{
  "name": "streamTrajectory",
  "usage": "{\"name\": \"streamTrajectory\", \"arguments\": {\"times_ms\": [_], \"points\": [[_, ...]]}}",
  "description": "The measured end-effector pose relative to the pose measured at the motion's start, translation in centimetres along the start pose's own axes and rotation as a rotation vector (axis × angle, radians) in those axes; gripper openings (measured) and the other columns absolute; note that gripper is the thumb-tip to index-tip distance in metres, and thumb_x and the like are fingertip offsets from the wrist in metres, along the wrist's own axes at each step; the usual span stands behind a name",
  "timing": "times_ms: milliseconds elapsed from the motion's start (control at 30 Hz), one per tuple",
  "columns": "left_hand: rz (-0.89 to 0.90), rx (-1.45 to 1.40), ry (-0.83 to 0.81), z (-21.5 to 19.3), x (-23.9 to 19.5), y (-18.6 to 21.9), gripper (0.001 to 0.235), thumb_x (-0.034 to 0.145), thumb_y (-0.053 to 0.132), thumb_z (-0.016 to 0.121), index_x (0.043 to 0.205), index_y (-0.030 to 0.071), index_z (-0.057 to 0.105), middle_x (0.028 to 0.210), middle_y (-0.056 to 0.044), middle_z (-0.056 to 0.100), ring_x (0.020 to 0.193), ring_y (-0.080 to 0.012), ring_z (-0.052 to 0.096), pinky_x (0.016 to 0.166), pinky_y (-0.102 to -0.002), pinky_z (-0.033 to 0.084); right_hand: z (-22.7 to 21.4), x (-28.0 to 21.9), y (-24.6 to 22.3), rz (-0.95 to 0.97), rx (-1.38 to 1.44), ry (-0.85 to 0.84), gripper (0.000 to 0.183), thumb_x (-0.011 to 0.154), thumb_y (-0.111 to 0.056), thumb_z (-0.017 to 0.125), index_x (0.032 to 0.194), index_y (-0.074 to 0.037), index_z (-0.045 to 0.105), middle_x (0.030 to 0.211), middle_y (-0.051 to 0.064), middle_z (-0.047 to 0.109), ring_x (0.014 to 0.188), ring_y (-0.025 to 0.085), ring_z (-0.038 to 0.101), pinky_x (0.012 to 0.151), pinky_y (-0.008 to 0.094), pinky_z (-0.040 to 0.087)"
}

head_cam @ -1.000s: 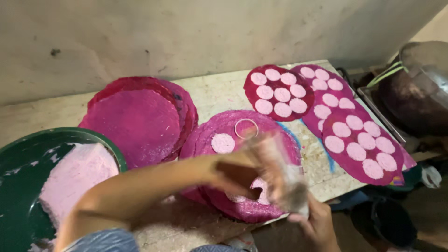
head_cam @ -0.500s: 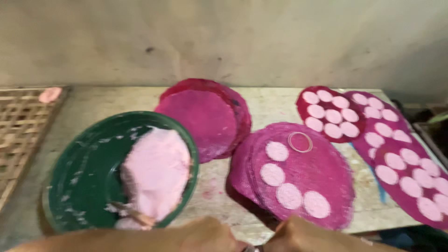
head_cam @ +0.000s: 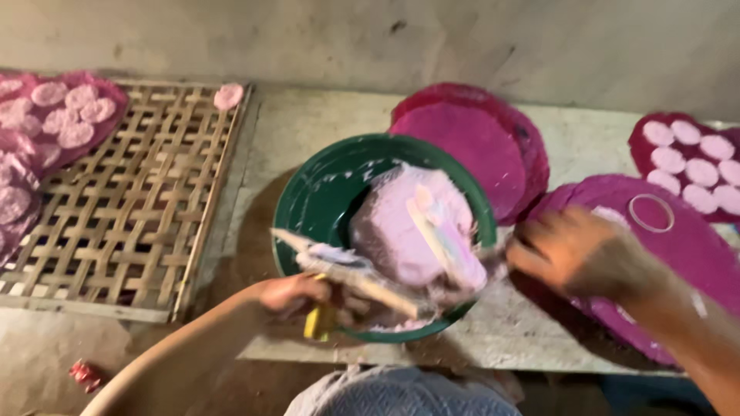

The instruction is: The person shapes pink paste into small round wafers on circular mats using a handheld molding tool, then refills the tool with more paste from a large bowl.

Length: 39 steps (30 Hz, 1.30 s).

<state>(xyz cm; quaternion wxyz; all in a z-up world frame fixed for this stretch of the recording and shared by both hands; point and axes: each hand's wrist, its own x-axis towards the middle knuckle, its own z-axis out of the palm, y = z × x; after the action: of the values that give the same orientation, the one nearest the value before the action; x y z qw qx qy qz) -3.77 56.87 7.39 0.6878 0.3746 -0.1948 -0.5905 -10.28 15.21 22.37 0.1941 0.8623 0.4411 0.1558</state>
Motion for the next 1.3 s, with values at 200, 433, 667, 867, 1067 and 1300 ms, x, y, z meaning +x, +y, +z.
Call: {"name": "streamTrajectory", "arguments": {"times_ms": [200, 433, 667, 867, 1067, 1300], "points": [[0.36, 0.064, 0.406, 0.5, 2.2, -0.6, 0.043, 0.086, 0.008, 0.063, 0.128, 0.001, 0.056, 0.093, -0.012, 0.066, 0.083, -0.0218, 0.066, 0.075, -0.036, 0.056, 2.5, 8.5, -2.2, 0.354, 0.11, 0.398, 0.035, 0.094, -0.031, 0.066, 0.119, -0.007, 0.064, 0.106, 0.016, 0.064, 0.095, 0.033, 0.065, 0.079, 0.042, 0.054], [1.008, 0.62, 0.916, -4.5, 2.4, 1.6, 0.06, 0.092, 0.009, 0.075, 0.144, 0.002, 0.046, 0.123, -0.006, 0.067, 0.112, -0.0129, 0.065, 0.099, -0.028, 0.054, 10.6, 11.8, -14.3, 0.255, 0.468, -0.639, 0.045, 0.077, -0.018, 0.069, 0.12, -0.006, 0.065, 0.097, 0.017, 0.069, 0.086, 0.034, 0.07, 0.066, 0.047, 0.057], [1.019, 0.731, 1.054, -5.7, 2.9, 0.3, 0.051, 0.095, 0.011, 0.078, 0.14, 0.0, 0.055, 0.136, -0.012, 0.063, 0.119, -0.0168, 0.064, 0.103, -0.031, 0.053, 11.1, 13.4, -12.0, 0.166, 0.322, -0.514, 0.025, 0.079, -0.01, 0.065, 0.1, 0.002, 0.07, 0.071, 0.011, 0.07, 0.064, 0.028, 0.072, 0.051, 0.039, 0.057], [0.953, 0.665, 1.012, -5.3, 2.8, 0.7, 0.059, 0.093, 0.015, 0.08, 0.143, 0.0, 0.053, 0.124, -0.008, 0.068, 0.11, -0.0122, 0.067, 0.097, -0.028, 0.055, 11.8, 19.6, -10.4, 0.257, 0.23, -0.579, 0.01, 0.079, -0.007, 0.064, 0.084, -0.006, 0.073, 0.075, 0.01, 0.068, 0.07, 0.029, 0.072, 0.054, 0.041, 0.057], [0.918, 0.62, 0.98, -4.2, 2.4, 1.0, 0.06, 0.09, 0.019, 0.082, 0.14, 0.001, 0.055, 0.117, -0.006, 0.071, 0.104, -0.0103, 0.067, 0.092, -0.027, 0.055, 13.6, 17.7, -14.0, 0.176, 0.343, -0.148, 0.013, 0.072, -0.008, 0.067, 0.08, 0.0, 0.072, 0.064, 0.014, 0.064, 0.058, 0.03, 0.065, 0.052, 0.044, 0.052], [0.919, 0.62, 0.989, -3.5, 2.2, 1.2, 0.057, 0.092, 0.021, 0.082, 0.139, 0.003, 0.056, 0.119, -0.006, 0.07, 0.106, -0.0113, 0.067, 0.093, -0.027, 0.055, 6.5, 12.2, -14.4, 0.345, 0.617, -0.875, 0.018, 0.092, -0.014, 0.056, 0.098, -0.002, 0.069, 0.081, 0.02, 0.071, 0.079, 0.037, 0.073, 0.069, 0.049, 0.057]]}}
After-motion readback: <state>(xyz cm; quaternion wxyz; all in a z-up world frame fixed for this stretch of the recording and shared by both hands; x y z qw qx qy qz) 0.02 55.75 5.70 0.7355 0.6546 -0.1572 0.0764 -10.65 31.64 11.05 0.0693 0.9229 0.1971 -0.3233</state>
